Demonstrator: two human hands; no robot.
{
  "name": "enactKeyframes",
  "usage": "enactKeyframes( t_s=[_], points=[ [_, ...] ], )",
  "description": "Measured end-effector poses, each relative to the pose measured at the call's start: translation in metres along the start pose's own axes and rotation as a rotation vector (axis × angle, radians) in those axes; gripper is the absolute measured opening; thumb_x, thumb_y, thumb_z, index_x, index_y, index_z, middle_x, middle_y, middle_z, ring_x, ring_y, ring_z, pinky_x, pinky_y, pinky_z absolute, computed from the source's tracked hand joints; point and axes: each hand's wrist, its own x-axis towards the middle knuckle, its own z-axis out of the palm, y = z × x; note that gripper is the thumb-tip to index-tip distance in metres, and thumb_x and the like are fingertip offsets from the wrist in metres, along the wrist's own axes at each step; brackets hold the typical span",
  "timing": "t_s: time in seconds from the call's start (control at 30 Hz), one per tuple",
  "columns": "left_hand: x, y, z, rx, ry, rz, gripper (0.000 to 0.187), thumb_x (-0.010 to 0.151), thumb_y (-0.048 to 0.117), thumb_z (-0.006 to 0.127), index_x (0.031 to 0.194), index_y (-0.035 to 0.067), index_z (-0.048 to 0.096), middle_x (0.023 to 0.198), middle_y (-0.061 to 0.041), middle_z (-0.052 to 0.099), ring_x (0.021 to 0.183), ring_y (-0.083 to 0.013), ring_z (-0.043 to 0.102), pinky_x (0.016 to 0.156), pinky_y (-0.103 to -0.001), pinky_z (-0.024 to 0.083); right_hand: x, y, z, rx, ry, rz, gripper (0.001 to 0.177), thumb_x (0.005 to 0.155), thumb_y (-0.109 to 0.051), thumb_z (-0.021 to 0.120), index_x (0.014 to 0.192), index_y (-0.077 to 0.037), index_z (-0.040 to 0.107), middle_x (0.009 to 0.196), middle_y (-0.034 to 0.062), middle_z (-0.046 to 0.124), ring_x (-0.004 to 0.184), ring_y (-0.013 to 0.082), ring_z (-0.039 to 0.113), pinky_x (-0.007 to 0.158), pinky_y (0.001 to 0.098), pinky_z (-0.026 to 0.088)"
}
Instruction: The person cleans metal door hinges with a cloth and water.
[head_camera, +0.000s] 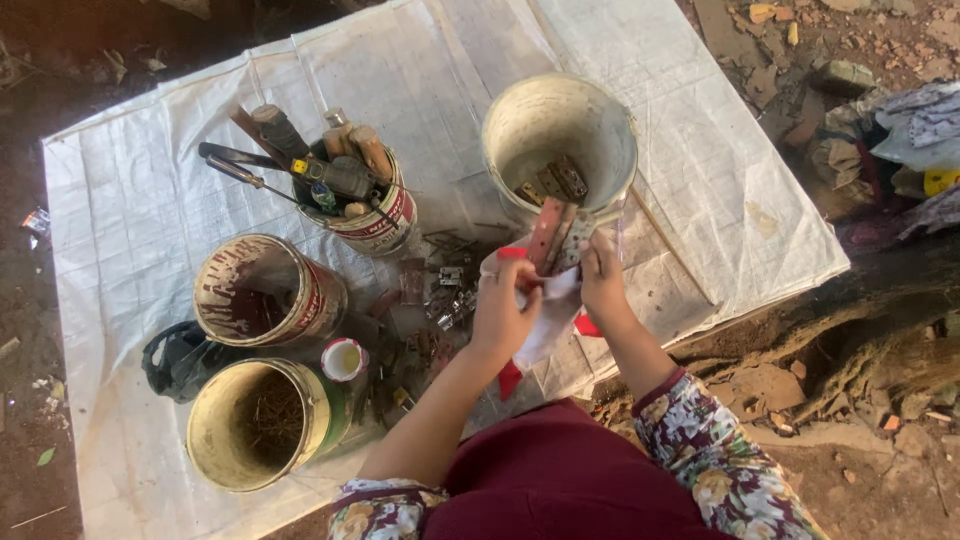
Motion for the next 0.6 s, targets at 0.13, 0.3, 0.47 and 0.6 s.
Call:
enactKeyframes(
  t_s=[0.13, 0.3, 0.47, 0.6],
  points=[
    [-0.007, -0.034, 0.018, -0.11, -0.278, -0.404, 0.02, 0.104, 0.027, 0.072, 0.11, 0.008, 0.067, 0.087, -0.008, 0.075, 0.08, -0.0233, 0.075, 0.074, -0.034, 0.056, -0.001, -0.04, 0.001, 0.098, 0.039, 0.02, 0.02, 0.115, -0.016, 0.053, 0.115, 0.003, 0.06, 0.097, 0.0072, 0.058, 0.092, 0.0122, 0.05, 0.087, 0.0281, 0.046],
    [0.017, -0.005, -0.011, -0.156, 0.272, -0.15, 0.038, 0.093, 0.028, 0.074, 0.117, 0.001, 0.064, 0.102, -0.015, 0.07, 0.078, -0.0194, 0.065, 0.063, -0.035, 0.055, 0.0, -0.065, -0.004, 0.523, -0.043, 0.161, 0.027, 0.11, -0.019, 0.05, 0.123, 0.001, 0.061, 0.112, 0.0021, 0.066, 0.105, 0.0119, 0.058, 0.096, 0.0268, 0.048],
    [0.027, -0.028, 0.001, -0.102, -0.088, -0.27, 0.036, 0.096, 0.034, 0.074, 0.111, 0.002, 0.068, 0.095, -0.016, 0.073, 0.082, -0.024, 0.071, 0.072, -0.035, 0.056, 0.002, -0.074, -0.011, 0.209, -0.179, 0.052, 0.029, 0.112, -0.02, 0.051, 0.127, 0.002, 0.063, 0.11, 0.0062, 0.068, 0.103, 0.014, 0.06, 0.094, 0.0281, 0.05],
    [0.022, -0.032, 0.014, -0.176, -0.11, -0.261, 0.035, 0.097, 0.034, 0.068, 0.113, 0.002, 0.069, 0.094, -0.017, 0.075, 0.078, -0.0287, 0.072, 0.07, -0.038, 0.055, 0.009, -0.075, -0.02, 0.037, -0.284, 0.149, 0.033, 0.105, -0.022, 0.059, 0.13, -0.002, 0.064, 0.108, 0.0086, 0.073, 0.097, 0.017, 0.066, 0.088, 0.0302, 0.055]
  ],
)
